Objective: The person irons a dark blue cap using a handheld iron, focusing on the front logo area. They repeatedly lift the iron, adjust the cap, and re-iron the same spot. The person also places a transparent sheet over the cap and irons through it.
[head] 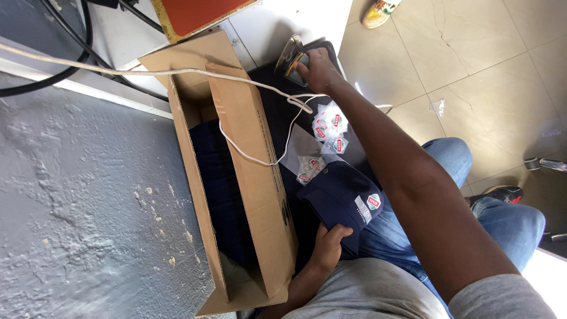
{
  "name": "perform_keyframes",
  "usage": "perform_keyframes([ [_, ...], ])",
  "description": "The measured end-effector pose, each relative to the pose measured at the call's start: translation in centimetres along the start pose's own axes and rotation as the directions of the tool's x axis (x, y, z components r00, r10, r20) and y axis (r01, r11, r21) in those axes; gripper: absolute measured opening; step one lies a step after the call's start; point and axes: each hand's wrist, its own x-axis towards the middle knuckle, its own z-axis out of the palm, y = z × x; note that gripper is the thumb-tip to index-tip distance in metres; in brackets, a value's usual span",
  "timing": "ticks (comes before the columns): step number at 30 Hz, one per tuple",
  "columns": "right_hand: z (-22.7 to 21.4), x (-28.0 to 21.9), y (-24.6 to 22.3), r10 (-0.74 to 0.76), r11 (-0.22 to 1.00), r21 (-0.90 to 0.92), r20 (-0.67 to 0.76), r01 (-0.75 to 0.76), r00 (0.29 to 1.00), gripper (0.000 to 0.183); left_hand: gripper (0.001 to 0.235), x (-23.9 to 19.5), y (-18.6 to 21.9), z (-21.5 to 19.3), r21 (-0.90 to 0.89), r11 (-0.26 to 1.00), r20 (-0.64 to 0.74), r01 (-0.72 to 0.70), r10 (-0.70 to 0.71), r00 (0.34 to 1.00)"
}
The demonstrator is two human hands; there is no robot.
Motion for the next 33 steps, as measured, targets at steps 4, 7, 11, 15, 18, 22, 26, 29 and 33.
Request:
perform_keyframes([
  [4,-0.1,0.9,0.7,-0.029,0.998,0.064,0.051,0.026,0.998,0.036,0.031,0.3,-0.2,0.2,0.014,1.000,-0.024,-0.007,0.007,1.000],
  [7,0.1,1.6,1.5,-0.039,0.995,0.091,0.045,0.035,0.998,0.040,0.027,1.7,-3.3,-0.8,0.032,0.999,-0.017,-0.006,0.006,1.000],
  [11,-0.7,0.3,-0.3,0.047,0.984,0.171,-0.038,-0.040,0.998,0.032,0.019,0.0,0.2,0.2,-0.024,1.000,-0.020,0.015,-0.015,1.000],
  [15,-0.5,0.0,-0.6,0.064,0.981,0.188,-0.059,-0.052,0.996,0.030,0.025,0.2,-0.7,-0.2,0.021,1.000,-0.011,-0.004,0.004,1.000],
  [18,0.3,0.8,0.7,0.033,0.981,0.193,-0.063,-0.020,0.997,0.029,0.027,1.3,-3.0,-1.3,0.017,0.998,-0.035,0.053,-0.053,0.998],
  [22,0.8,0.9,1.8,0.016,0.994,0.113,-0.028,-0.012,0.999,0.043,0.021,0.7,-1.9,-0.9,0.304,0.889,0.135,-0.341,0.314,0.940],
  [26,0.8,0.4,1.6,0.003,0.986,0.165,-0.036,0.003,0.999,0.046,0.010,1.8,-4.5,-1.5,0.165,0.971,0.078,-0.175,0.164,0.983],
  [29,0.9,0.2,1.4,-0.003,0.990,0.144,-0.038,0.008,0.999,0.053,0.007,2.0,-4.8,-1.7,0.175,0.963,0.088,-0.204,0.191,0.978],
  [33,1.1,0.5,1.6,-0.007,0.992,0.124,-0.070,0.016,0.998,0.046,0.014,2.3,-5.4,-1.9,0.338,0.837,0.208,-0.430,0.379,0.902],
])
